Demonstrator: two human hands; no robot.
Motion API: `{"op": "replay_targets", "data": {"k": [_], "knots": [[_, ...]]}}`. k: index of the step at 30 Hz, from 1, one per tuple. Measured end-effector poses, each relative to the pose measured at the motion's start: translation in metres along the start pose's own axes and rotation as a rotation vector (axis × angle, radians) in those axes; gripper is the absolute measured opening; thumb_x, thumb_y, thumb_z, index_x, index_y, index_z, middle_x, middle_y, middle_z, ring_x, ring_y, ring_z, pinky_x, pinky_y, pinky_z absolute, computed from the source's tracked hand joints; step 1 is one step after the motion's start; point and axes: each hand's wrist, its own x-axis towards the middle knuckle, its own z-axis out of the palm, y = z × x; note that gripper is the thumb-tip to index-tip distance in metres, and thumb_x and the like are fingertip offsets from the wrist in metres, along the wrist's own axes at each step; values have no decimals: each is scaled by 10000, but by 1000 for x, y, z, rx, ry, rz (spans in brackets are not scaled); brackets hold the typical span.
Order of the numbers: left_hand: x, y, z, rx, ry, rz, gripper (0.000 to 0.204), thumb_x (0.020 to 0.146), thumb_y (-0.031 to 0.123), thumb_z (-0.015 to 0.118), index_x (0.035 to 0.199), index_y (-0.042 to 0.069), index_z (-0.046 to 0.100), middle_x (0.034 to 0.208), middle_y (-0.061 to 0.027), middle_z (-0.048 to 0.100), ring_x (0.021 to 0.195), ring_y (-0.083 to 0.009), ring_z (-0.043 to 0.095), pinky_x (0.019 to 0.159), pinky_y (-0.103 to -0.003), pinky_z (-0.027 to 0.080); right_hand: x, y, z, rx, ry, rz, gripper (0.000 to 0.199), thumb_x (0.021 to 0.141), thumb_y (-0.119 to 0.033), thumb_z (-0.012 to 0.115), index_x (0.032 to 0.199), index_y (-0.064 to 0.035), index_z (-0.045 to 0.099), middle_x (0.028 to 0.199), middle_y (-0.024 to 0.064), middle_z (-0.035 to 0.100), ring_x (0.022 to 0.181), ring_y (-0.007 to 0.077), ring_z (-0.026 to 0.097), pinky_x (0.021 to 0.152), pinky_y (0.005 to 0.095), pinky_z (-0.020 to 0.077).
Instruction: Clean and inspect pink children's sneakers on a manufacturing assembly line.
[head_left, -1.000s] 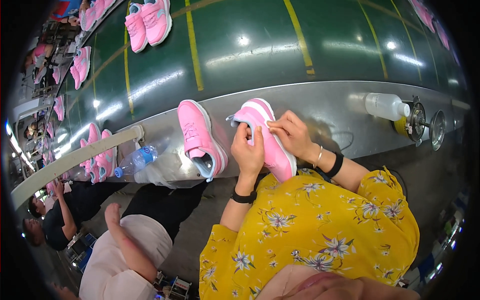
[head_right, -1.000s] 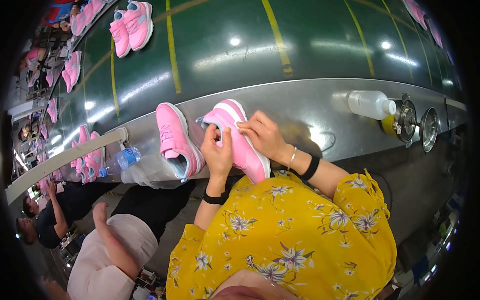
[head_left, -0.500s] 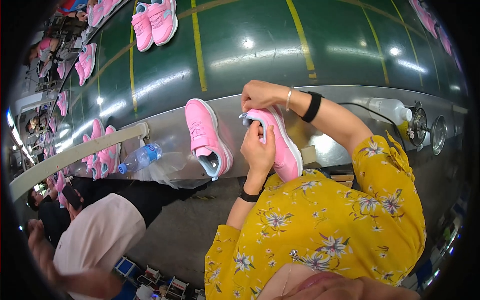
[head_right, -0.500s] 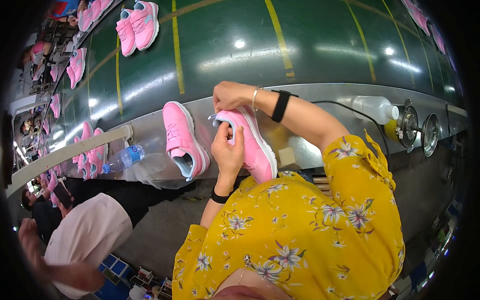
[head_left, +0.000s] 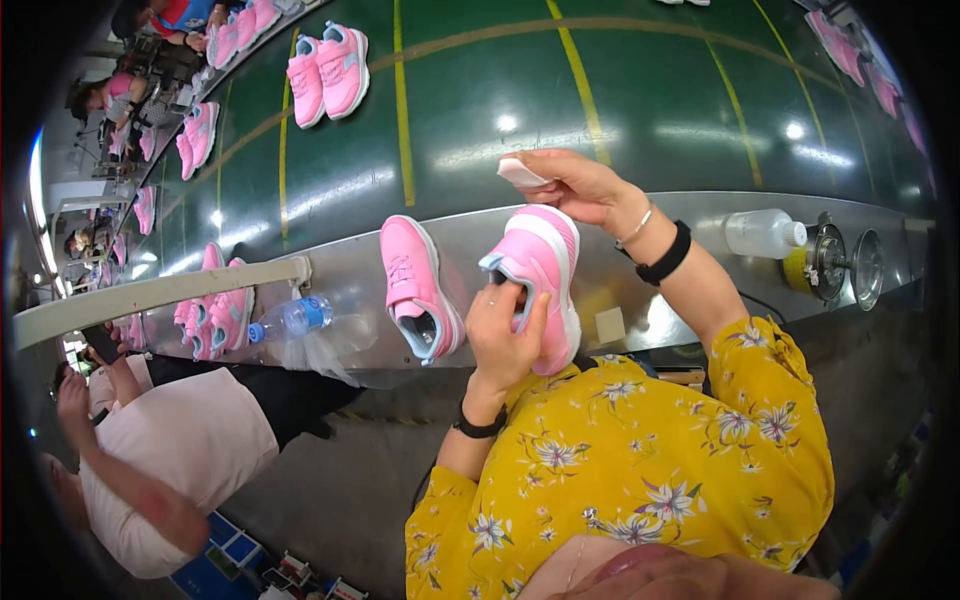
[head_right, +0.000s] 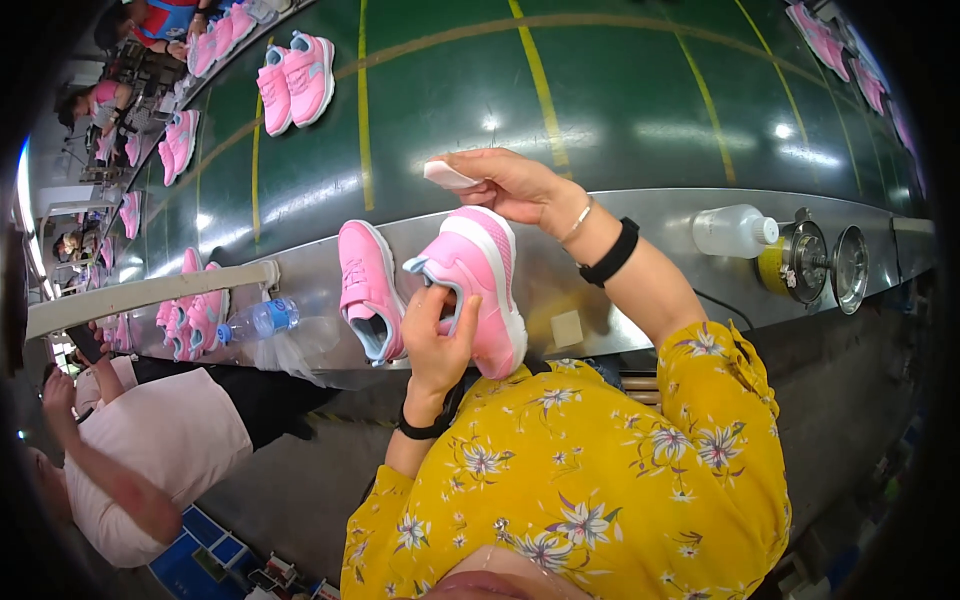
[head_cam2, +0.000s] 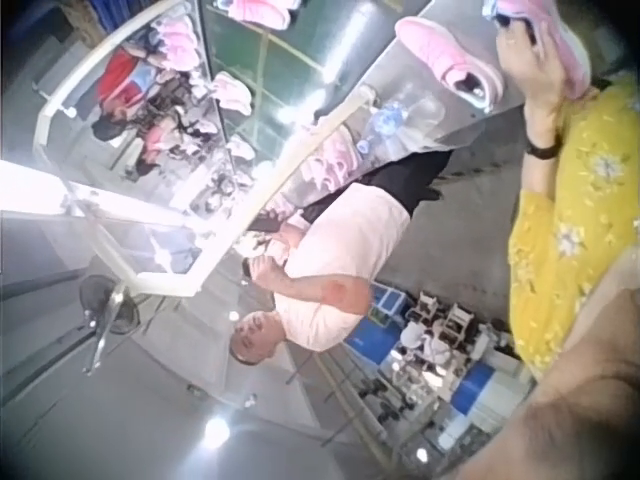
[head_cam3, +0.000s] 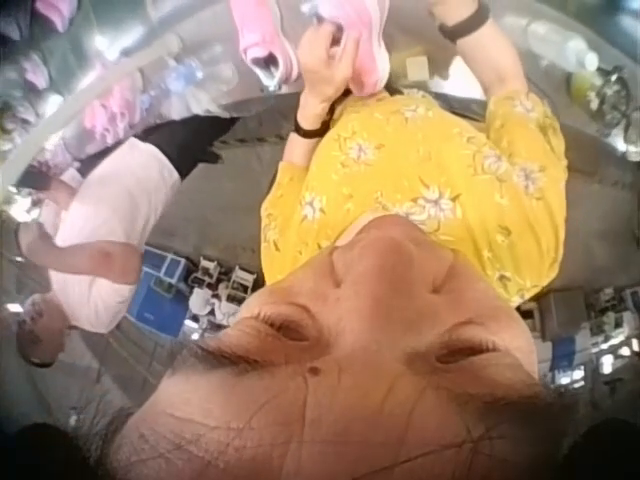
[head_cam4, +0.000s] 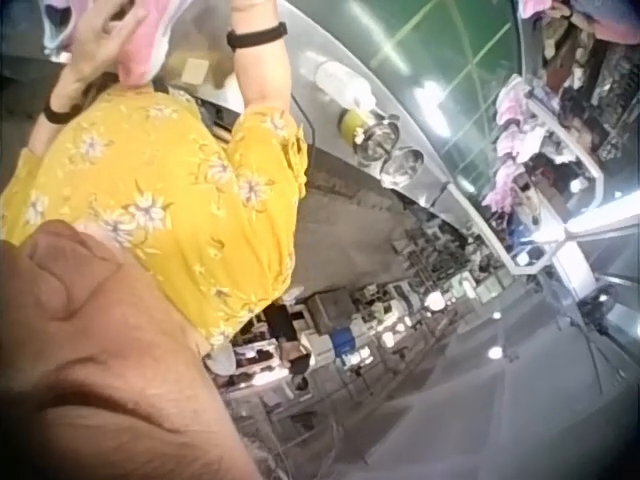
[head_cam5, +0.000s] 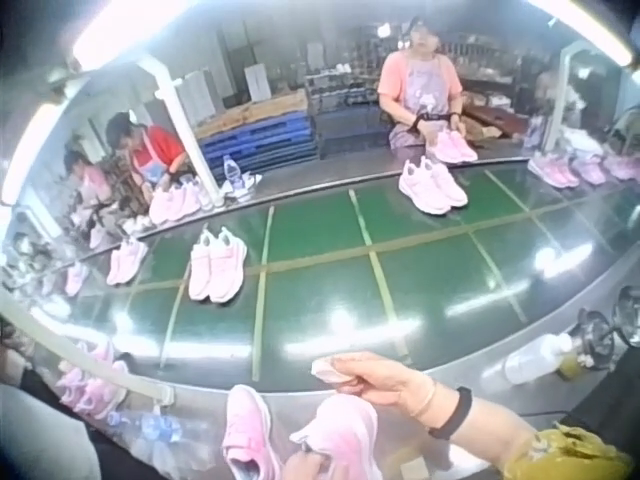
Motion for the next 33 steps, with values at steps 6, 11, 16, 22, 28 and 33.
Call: {"op": "replay_targets", "data": {"k": [6, 11, 16, 22, 28, 33], "knots": [[3, 18, -6, 215, -113, 414, 162, 781, 61, 776, 865, 52, 638, 753, -92, 616, 675, -284, 585, 623, -398, 421, -47, 0, 9, 341, -24, -119, 203, 989, -201, 652, 1065, -16, 618, 826, -3, 506, 633, 46, 352, 504, 185, 296], [-1, 17, -11, 389, -134, 561, 170, 763, 61, 745, 909, 66, 659, 829, -64, 660, 787, -239, 624, 782, -396, 433, -74, 4, 8, 477, 1, -177, 218, 990, -225, 651, 1054, -22, 607, 792, -12, 470, 635, 53, 335, 507, 186, 289], [-5, 8, -13, 533, -164, 657, 195, 797, 110, 645, 987, 90, 685, 913, -61, 676, 927, -225, 630, 955, -423, 417, -95, 13, 1, 401, 38, -248, 247, 986, -247, 657, 1070, -19, 612, 793, -15, 472, 638, 63, 332, 516, 190, 299], [-28, -19, -4, 569, -249, 644, 253, 801, 127, 622, 1043, 117, 693, 1006, -58, 661, 1003, -217, 621, 1014, -408, 412, -113, 44, -7, 148, 203, -234, 325, 976, -253, 671, 1192, -11, 647, 871, -21, 571, 677, 44, 386, 546, 193, 319], [-68, -56, 28, 690, -422, 738, 354, 839, 178, 559, 1171, 150, 681, 1031, -39, 640, 1036, -179, 613, 1025, -348, 422, -133, 118, -37, -212, 516, -191, 226, 975, -173, 654, 1123, -21, 733, 910, -19, 643, 707, 45, 476, 581, 206, 345], [-81, -61, 32, 666, -404, 726, 351, 834, 172, 558, 1162, 129, 675, 1007, -19, 639, 1018, -157, 606, 1003, -330, 422, -155, 137, -19, -1062, 698, -553, 163, 888, -47, 703, 1041, -51, 758, 872, 53, 619, 747, 132, 571, 626, 249, 445]]}}
